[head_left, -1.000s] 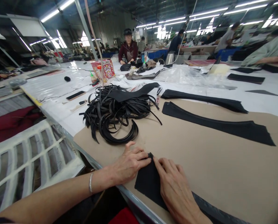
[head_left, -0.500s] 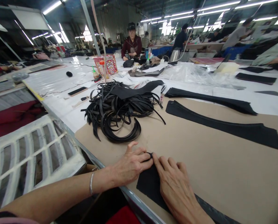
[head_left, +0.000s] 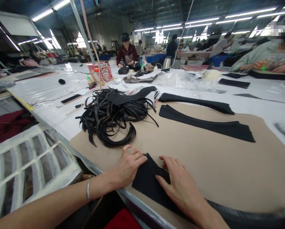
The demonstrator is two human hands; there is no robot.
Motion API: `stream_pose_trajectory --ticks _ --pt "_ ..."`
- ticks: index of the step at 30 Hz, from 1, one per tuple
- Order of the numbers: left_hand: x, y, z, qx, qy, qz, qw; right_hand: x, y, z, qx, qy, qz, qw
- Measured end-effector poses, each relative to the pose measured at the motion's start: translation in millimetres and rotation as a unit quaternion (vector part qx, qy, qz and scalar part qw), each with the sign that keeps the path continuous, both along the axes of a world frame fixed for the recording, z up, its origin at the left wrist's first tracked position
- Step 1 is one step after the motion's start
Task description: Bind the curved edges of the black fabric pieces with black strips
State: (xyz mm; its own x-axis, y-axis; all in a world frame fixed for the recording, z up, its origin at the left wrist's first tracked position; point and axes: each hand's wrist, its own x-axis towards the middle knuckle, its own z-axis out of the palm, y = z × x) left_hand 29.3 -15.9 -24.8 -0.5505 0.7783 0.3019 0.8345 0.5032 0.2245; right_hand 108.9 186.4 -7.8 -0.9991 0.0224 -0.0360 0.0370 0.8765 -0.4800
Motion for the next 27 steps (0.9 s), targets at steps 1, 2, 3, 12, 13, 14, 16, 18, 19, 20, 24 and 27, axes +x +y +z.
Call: stream_pose_trajectory --ticks 1,2,3,12,13,14,16,18,19,20,24,27 --pt "0.7 3.4 3.2 0.012 -0.016 0.021 1.000 3.5 1.2 -0.4 0.009 0.001 -0.004 1.000" --pt "1.8 7.7 6.7 0.024 -0.024 0.047 0.998 5.7 1.5 -0.3 0.016 0.002 -0.006 1.000" --pt "3.2 12.8 10.3 0.035 -0.025 0.072 0.997 6.7 1.3 0.1 0.020 0.000 -0.007 1.000" --pt "13.2 55.5 26.8 -0.050 -0.107 -0.029 0.993 5.0 10.4 3.1 0.010 -0.026 0.003 1.000" --pt "11.4 57.3 27.5 -0.065 -0.118 -0.032 0.990 5.0 11.9 2.9 0.007 -0.028 0.003 1.000" --pt "9.3 58.7 28.1 -0.074 -0.123 -0.032 0.989 4.8 13.2 2.6 0.004 -0.029 0.003 1.000" --pt "5.0 60.9 29.2 -0.083 -0.120 -0.038 0.989 4.3 14.8 1.7 -0.004 -0.028 0.003 1.000" --pt "1.7 62.6 29.3 -0.083 -0.117 -0.054 0.988 4.1 15.0 0.4 -0.012 -0.020 0.004 1.000" --pt "0.7 63.3 28.9 -0.081 -0.115 -0.062 0.988 4.4 14.9 -0.4 -0.016 -0.013 0.004 1.000" --pt "0.0 63.9 28.2 -0.078 -0.112 -0.070 0.988 5.1 14.7 -1.3 -0.019 -0.007 0.005 1.000" --pt "-0.2 62.7 23.7 -0.063 -0.077 -0.094 0.991 9.8 14.8 -5.5 -0.030 0.009 0.006 0.999" --pt "-0.2 58.1 19.5 -0.066 -0.053 -0.114 0.990 13.3 17.3 -7.3 -0.051 0.011 0.013 0.999"
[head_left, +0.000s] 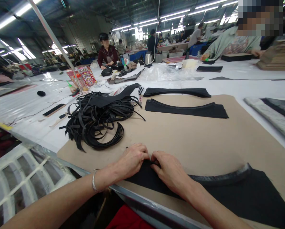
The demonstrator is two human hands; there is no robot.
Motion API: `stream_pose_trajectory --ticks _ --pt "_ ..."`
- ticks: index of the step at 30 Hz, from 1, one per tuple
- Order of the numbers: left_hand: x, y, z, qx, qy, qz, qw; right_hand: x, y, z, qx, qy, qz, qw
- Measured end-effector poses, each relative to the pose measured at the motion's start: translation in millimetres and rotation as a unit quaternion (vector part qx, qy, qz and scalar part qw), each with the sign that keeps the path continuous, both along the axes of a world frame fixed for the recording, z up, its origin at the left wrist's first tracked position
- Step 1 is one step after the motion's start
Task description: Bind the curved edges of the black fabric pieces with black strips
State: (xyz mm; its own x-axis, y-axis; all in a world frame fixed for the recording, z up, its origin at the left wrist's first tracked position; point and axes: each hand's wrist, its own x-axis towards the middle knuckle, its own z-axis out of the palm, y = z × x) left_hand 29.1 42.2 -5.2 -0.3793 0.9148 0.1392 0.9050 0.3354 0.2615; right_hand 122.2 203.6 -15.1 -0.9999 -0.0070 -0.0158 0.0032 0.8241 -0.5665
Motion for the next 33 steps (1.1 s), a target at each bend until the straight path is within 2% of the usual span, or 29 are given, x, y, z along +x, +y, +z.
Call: stream_pose_trajectory --ticks 8,19,25,31,33 --pt "-2.5 -12.0 -12.2 0.011 0.006 -0.034 0.999 6.9 9.5 2.1 -0.044 -0.011 0.024 0.999" --pt "17.4 -14.8 -7.8 -0.001 -0.001 -0.009 1.000 26.3 22.1 -5.0 -0.081 0.019 0.067 0.994" --pt "19.6 -17.5 -13.4 0.020 -0.003 0.001 1.000 32.1 26.4 -6.6 -0.106 0.035 0.077 0.991" --pt "27.8 -6.4 -16.2 0.094 0.009 0.043 0.995 33.9 24.7 -7.7 -0.066 0.044 0.085 0.993" --pt "34.1 -0.8 -17.9 0.095 0.003 0.037 0.995 34.3 22.8 -9.8 -0.044 0.056 0.091 0.993"
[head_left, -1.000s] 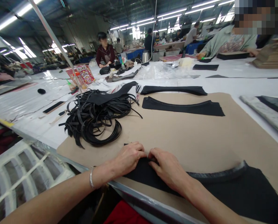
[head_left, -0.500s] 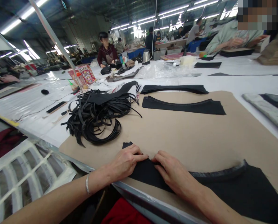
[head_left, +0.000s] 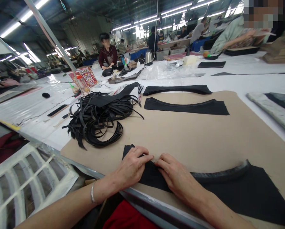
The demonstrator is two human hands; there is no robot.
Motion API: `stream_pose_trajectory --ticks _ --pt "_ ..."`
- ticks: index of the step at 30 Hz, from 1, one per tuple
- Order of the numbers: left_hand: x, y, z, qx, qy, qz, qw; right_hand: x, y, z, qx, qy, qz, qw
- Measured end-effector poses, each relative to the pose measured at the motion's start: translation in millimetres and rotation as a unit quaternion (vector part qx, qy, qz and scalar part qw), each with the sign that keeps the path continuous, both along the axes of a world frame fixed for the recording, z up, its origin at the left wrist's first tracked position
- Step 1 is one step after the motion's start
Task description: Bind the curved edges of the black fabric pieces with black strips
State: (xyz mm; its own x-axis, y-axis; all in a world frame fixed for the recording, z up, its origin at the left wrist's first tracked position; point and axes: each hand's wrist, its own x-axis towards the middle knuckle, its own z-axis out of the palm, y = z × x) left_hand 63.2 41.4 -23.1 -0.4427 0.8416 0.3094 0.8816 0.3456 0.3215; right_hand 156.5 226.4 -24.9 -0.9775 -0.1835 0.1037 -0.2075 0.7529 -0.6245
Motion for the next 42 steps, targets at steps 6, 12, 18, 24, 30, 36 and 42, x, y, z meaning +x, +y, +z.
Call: stream_pose_trajectory --ticks 6,12,18,24,30,36,42 --pt "18.7 -2.0 -11.4 -0.041 0.022 -0.022 0.999 1.0 0.1 -4.9 0.023 0.040 -0.001 0.999" --pt "24.9 -13.7 -11.9 -0.050 0.049 -0.035 0.997 6.2 15.8 -2.0 -0.007 -0.012 -0.015 1.000" --pt "27.3 -11.7 -12.4 -0.046 0.043 -0.006 0.998 15.8 27.9 0.4 -0.008 -0.018 -0.001 1.000" --pt "33.8 0.2 -6.9 -0.080 0.052 0.017 0.995 21.5 32.0 -2.9 0.023 0.017 0.023 0.999" --pt "40.8 5.4 -9.5 -0.103 0.121 0.025 0.987 25.6 35.8 -8.6 0.030 0.035 0.031 0.998" --pt "42.5 3.3 -14.7 -0.103 0.160 0.028 0.981 31.8 45.2 -8.1 0.018 0.018 0.043 0.999" --pt "43.9 1.8 -13.0 -0.106 0.141 0.034 0.984 42.5 54.2 -8.7 0.043 0.009 0.049 0.998"
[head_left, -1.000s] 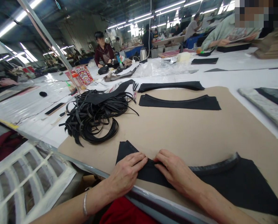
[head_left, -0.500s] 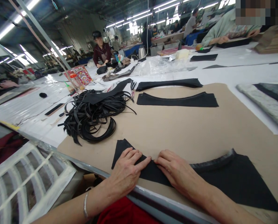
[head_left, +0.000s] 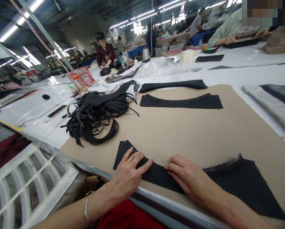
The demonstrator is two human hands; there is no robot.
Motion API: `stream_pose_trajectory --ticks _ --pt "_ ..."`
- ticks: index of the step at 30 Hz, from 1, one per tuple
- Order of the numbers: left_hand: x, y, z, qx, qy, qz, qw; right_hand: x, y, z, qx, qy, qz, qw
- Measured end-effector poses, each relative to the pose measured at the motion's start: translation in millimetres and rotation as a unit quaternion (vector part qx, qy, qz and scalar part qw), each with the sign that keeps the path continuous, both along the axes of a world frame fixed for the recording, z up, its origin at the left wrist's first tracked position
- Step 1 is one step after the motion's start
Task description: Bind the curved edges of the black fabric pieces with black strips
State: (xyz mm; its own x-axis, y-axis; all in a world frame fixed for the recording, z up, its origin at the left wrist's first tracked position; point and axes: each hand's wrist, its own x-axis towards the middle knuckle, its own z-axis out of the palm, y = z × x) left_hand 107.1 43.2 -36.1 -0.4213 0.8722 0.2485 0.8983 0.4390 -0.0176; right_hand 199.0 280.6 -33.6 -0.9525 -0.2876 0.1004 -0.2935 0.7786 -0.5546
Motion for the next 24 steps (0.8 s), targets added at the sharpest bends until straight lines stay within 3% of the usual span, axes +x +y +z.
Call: stream_pose_trajectory --ticks 4,7,11,15,21,24 --pt "5.6 9.1 6.6 0.050 -0.017 0.024 0.998 2.9 1.6 -3.6 0.038 0.032 0.013 0.999" --pt "15.1 23.5 9.0 0.075 -0.055 0.000 0.996 2.3 1.4 -4.9 0.059 0.053 0.014 0.997" --pt "30.2 34.6 0.3 0.059 -0.103 -0.044 0.992 2.9 1.3 -5.7 0.071 0.078 0.008 0.994" --pt "37.1 25.6 -5.8 0.033 -0.102 -0.053 0.993 6.1 0.5 -6.8 0.079 0.084 0.005 0.993" --pt "12.7 9.1 9.5 0.036 -0.145 -0.062 0.987 0.9 -18.1 -0.7 0.039 0.042 -0.038 0.998" --pt "-2.2 9.4 15.7 0.068 -0.161 -0.022 0.984 -6.6 -30.5 5.1 0.035 -0.002 -0.086 0.996"
